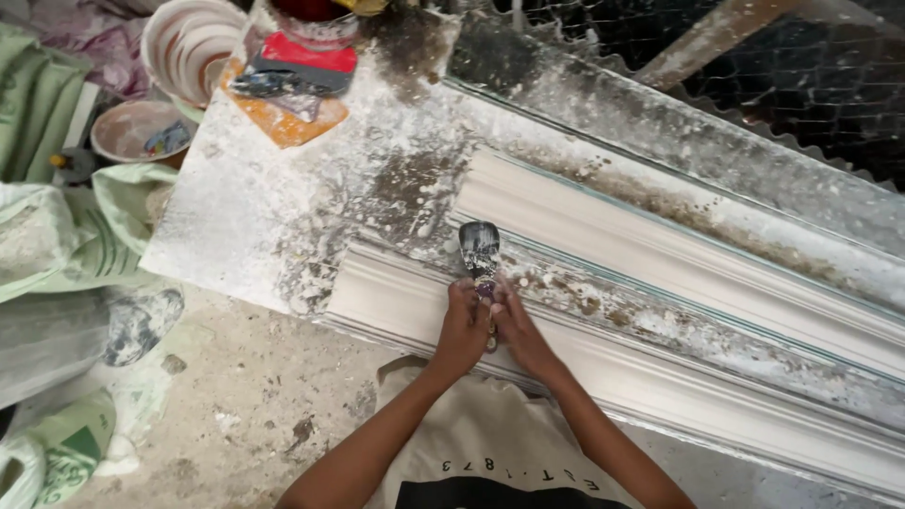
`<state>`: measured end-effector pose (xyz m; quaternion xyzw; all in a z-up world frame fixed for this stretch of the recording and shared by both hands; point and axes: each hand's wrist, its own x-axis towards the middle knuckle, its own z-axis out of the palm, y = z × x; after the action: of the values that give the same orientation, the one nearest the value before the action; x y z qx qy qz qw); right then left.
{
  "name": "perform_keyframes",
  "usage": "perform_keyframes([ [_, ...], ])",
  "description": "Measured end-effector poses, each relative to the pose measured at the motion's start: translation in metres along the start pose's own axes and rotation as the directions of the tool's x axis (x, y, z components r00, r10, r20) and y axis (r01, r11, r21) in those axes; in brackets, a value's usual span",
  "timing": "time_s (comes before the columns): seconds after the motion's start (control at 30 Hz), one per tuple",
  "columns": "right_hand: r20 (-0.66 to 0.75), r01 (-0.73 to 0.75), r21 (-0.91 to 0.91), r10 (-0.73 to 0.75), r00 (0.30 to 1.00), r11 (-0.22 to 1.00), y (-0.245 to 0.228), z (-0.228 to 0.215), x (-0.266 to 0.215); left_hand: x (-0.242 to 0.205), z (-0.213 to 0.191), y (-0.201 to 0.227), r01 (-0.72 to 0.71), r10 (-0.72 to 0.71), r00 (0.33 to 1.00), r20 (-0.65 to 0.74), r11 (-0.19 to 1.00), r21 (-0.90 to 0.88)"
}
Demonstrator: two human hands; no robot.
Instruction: Smoothing and cleaning decorative plaster moldings using a putty knife and a cloth.
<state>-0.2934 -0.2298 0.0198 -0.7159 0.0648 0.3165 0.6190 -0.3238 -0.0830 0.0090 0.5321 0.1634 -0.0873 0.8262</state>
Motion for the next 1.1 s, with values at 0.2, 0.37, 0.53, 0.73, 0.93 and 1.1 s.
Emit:
perform_keyframes([
  [0.2, -0.185, 0.071, -0.265, -0.123, 0.975, 0.962, 0.036, -0.046, 0.026, 0.025, 0.017, -0.04, -0.391, 0.396, 0.913, 0.096, 0.785, 0.481],
  [0.37, -0.13, 0.261, -0.592, -0.41, 0.903, 0.762, -0.069, -0.093, 0.04, 0.094, 0.038, -0.005, -0.438, 0.485, 0.863, 0.145, 0.575, 0.691],
  [0.53, -0.068, 0.165, -0.787, -0.349, 0.935, 0.594, -0.095, -0.133, 0.098, 0.139, 0.066, 0.04, -0.429, 0.626, 0.769, 0.129, 0.356, 0.83],
  [0.73, 0.051, 0.174, -0.837, -0.243, 0.969, 0.518, -0.106, -0.152, 0.124, 0.179, 0.075, 0.012, -0.194, 0.471, 0.877, 0.095, 0.165, 0.967],
  [0.93, 0.143, 0.274, -0.864, -0.317, 0.938, 0.422, -0.102, -0.185, 0.136, 0.192, 0.093, 0.0, -0.123, 0.523, 0.849, 0.077, 0.053, 0.991],
  [1.1, 0.144, 0.219, -0.875, -0.2, 0.969, 0.431, -0.119, -0.206, 0.123, 0.194, 0.109, -0.004, -0.168, 0.442, 0.865, 0.238, -0.192, 0.967],
])
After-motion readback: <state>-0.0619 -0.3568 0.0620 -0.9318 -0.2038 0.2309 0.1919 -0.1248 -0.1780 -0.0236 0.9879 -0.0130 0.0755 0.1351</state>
